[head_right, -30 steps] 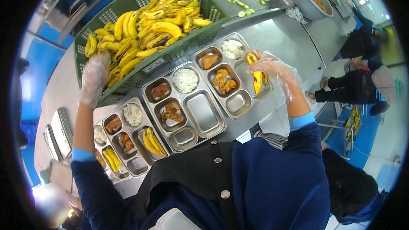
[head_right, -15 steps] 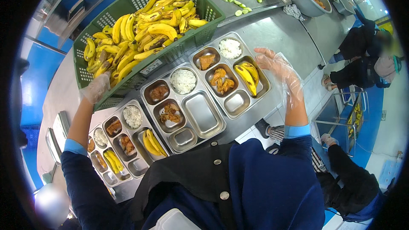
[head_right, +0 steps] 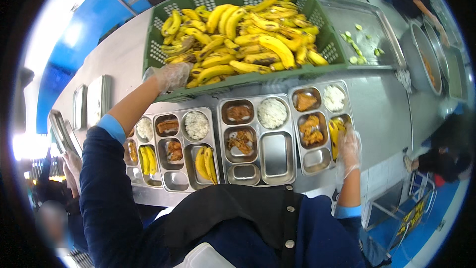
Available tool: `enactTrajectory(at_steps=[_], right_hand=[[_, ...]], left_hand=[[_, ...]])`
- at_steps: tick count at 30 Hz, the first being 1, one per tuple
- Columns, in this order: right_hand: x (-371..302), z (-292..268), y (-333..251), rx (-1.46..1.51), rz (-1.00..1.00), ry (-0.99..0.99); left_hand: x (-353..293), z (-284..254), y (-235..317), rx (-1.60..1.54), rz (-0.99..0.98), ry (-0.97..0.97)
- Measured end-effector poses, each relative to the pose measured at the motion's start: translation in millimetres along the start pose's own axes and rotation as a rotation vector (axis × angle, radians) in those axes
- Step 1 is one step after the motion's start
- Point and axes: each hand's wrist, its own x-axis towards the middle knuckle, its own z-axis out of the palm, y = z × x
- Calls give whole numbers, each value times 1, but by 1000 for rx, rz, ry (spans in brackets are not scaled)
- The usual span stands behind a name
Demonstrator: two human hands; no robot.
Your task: The person assembles meal trays by placing bananas into compartmentalized metal trays that already contain rice and cooked items. They then cover each tray with a lid and pass it down the line. The process is repeated continuously with multiple trays.
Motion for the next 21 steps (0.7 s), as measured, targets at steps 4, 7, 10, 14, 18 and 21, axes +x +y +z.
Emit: enactTrajectory(at_steps=[4, 7, 10, 14, 18, 21], right_hand=[[1, 29, 5, 147, 14, 214], [8, 21, 7, 387, 92, 89], [14, -20, -9, 289, 172, 5], [19, -106, -70, 400, 98, 86], [54, -178, -149, 276, -426, -16], [103, -179, -223, -54, -672, 325]], left_hand=[[16, 10, -12, 147, 57, -120], [32, 33, -34, 317, 253, -141], [43, 50, -49, 577, 462, -187], [33, 21, -36, 302, 239, -265], [-16, -69, -13, -270, -226, -250], [-64, -127, -4, -180, -243, -85]])
